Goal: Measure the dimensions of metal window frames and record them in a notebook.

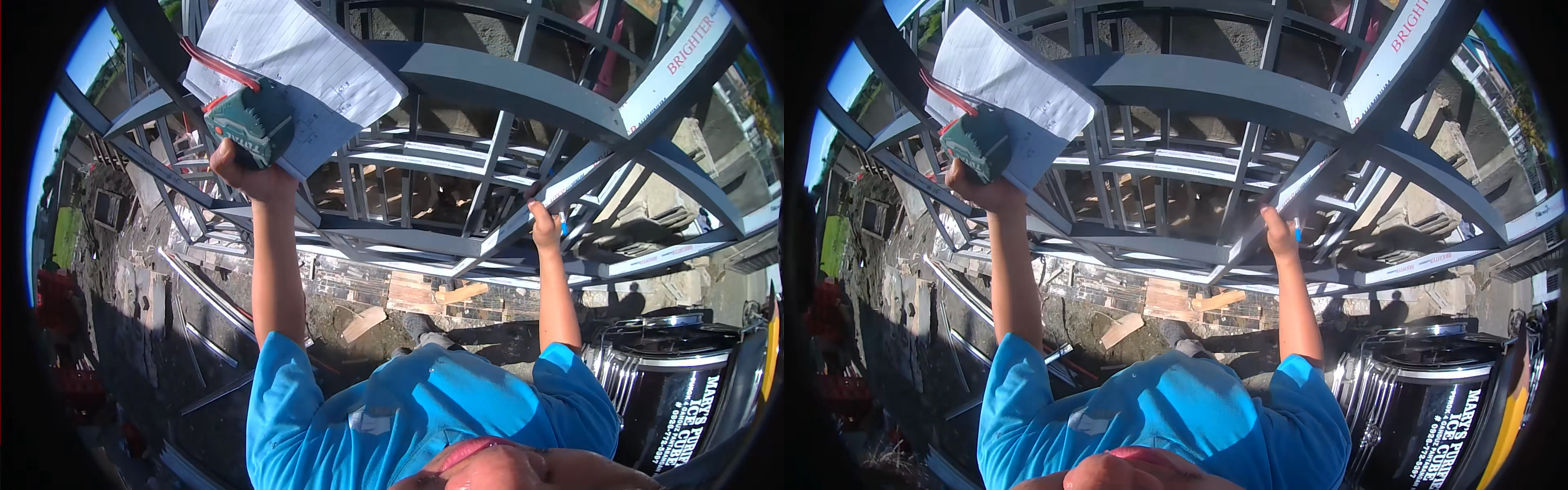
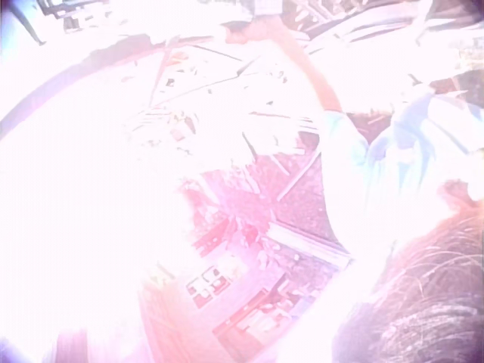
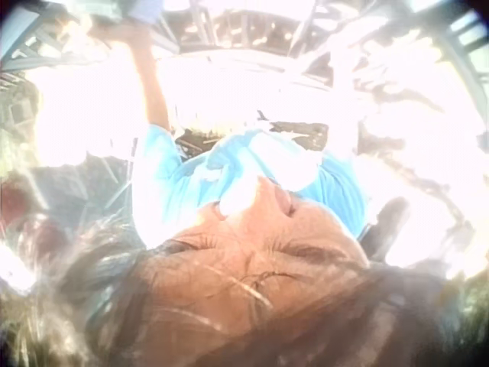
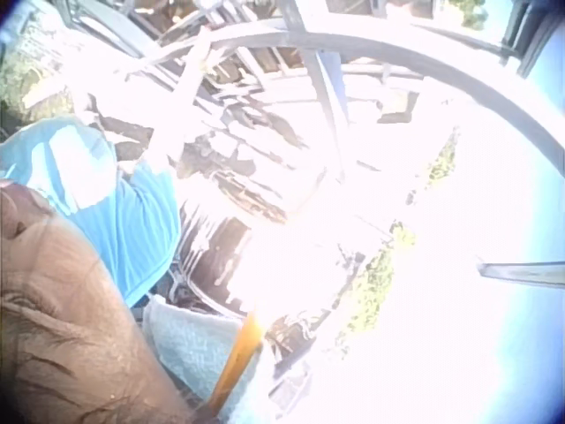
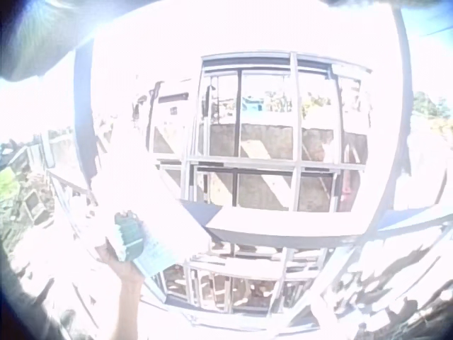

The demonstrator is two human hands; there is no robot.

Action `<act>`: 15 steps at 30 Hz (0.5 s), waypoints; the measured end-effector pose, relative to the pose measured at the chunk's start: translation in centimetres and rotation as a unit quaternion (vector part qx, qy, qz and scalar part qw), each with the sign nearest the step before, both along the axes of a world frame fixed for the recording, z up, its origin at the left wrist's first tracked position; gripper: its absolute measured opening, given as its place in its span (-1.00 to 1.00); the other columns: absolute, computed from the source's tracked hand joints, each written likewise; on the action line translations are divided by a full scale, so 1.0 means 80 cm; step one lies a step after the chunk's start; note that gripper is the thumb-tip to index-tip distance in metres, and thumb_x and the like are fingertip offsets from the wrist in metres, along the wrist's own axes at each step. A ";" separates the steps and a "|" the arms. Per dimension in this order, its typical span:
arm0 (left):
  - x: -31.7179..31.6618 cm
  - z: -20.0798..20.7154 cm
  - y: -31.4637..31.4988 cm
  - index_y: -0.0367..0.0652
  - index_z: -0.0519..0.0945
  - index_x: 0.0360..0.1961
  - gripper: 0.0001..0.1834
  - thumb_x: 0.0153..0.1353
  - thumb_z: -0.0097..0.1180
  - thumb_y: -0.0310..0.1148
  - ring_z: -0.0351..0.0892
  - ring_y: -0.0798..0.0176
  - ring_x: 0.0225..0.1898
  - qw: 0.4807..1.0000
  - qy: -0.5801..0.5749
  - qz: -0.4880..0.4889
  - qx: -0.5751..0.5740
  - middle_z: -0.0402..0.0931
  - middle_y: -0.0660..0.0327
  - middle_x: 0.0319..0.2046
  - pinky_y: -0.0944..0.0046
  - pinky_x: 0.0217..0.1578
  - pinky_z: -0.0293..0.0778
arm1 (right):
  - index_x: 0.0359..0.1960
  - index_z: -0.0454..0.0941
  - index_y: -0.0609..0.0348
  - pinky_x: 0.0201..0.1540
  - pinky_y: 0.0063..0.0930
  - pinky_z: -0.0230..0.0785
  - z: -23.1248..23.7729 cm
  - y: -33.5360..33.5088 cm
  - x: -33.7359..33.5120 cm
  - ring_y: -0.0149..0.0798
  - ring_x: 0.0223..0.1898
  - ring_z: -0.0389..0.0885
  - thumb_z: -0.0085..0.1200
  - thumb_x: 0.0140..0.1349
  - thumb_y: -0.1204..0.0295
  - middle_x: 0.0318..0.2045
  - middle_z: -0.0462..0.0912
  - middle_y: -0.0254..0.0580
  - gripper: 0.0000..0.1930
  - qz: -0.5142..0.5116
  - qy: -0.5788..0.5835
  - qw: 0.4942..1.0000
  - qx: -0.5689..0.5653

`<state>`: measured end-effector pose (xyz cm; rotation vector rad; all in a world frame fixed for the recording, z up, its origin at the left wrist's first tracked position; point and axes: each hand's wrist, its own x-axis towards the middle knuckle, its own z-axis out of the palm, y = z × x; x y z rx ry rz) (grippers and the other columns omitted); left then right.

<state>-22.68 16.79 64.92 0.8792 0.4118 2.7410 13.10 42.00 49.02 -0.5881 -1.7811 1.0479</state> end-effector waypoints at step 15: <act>0.040 0.037 -0.068 -0.35 0.37 0.13 -0.35 0.06 0.02 -0.15 0.61 0.06 -0.09 0.986 0.089 -0.039 -0.135 0.54 -0.03 -0.06 0.10 -0.09 0.58 | -0.21 0.47 0.23 -0.33 -0.56 0.30 0.013 -0.031 0.020 -0.44 -0.39 0.46 0.01 0.05 0.55 -0.36 0.52 -0.35 -0.78 0.068 0.074 0.992 -0.079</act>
